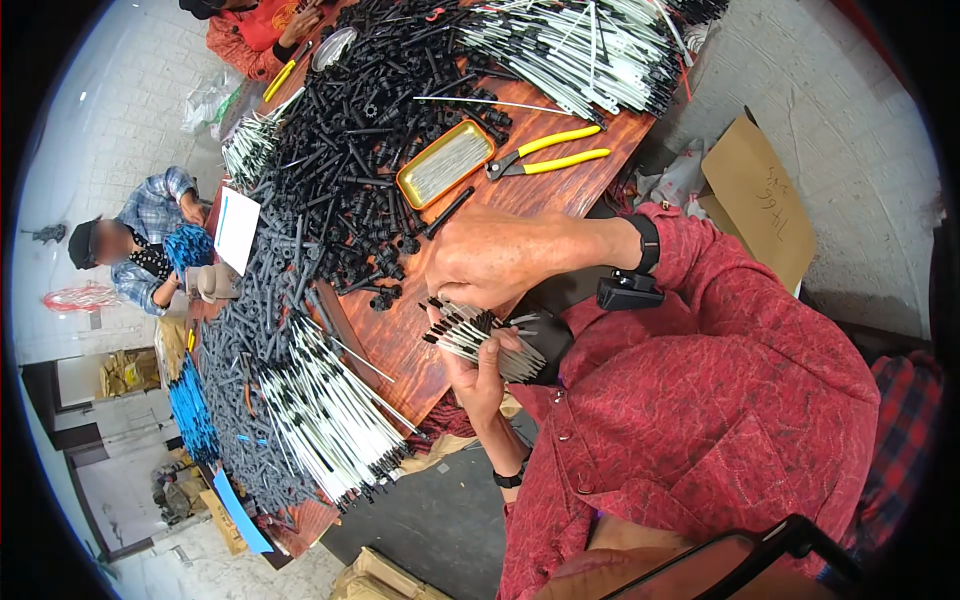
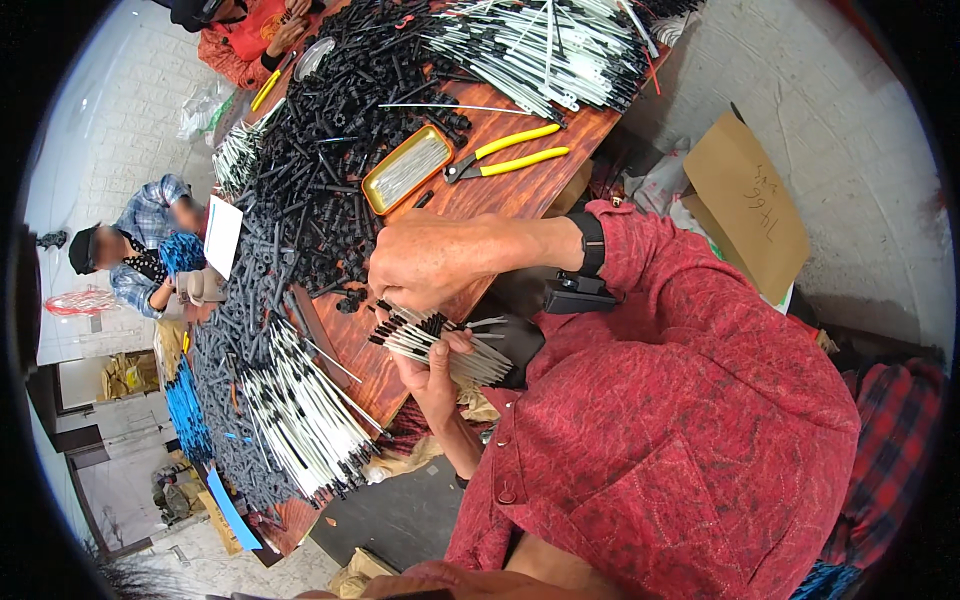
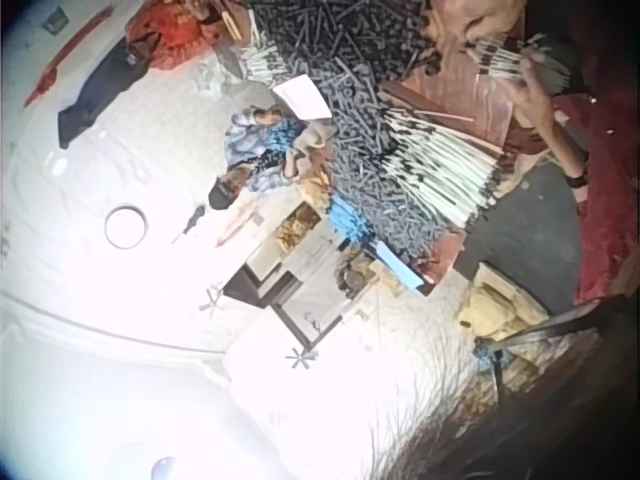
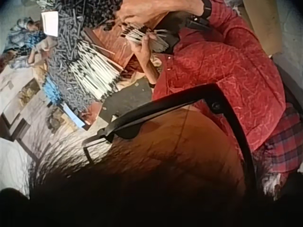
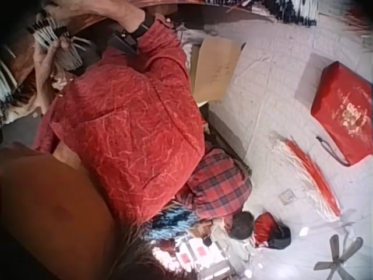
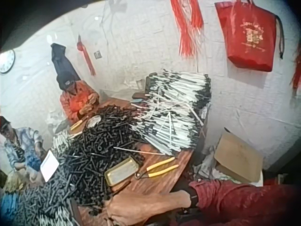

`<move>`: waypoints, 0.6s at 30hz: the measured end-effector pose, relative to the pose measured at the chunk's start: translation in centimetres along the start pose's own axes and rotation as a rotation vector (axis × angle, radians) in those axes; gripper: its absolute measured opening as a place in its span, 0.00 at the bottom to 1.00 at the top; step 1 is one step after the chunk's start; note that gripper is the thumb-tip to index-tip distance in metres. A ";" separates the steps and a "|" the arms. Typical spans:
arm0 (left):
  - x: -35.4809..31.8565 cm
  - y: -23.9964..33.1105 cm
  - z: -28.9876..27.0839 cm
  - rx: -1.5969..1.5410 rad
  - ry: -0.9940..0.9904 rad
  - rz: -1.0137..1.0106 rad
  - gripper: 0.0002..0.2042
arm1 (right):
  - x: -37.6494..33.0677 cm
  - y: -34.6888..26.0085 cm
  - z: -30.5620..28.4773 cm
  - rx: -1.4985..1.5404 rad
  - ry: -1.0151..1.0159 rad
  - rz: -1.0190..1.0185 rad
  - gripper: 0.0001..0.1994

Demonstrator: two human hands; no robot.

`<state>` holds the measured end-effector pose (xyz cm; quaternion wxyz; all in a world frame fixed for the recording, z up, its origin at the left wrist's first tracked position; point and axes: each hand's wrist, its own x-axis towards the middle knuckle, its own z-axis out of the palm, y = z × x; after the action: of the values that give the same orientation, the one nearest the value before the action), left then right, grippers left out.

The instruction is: The person bundles white plastic tubes into groups and secures them in stacks by hand using packaging material.

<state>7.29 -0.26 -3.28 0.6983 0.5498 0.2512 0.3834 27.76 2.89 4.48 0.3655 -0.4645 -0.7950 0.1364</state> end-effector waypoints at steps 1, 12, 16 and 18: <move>0.0 0.0 0.1 0.000 -0.001 -0.001 0.41 | 0.0 0.0 0.0 -0.033 -0.004 -0.002 0.11; 0.0 0.0 0.1 0.001 -0.005 -0.011 0.41 | 0.0 0.1 -0.5 0.157 -0.099 0.089 0.10; 0.0 0.0 0.1 -0.003 -0.009 -0.002 0.41 | 0.1 -0.4 -1.2 0.092 -0.136 0.099 0.11; 0.0 0.0 0.3 0.002 -0.013 -0.001 0.41 | 0.0 -0.4 -1.2 0.056 -0.139 0.099 0.11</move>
<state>7.50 -0.44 -3.21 0.6995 0.5529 0.2473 0.3793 28.38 2.54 5.59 0.3153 -0.4821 -0.7904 0.2085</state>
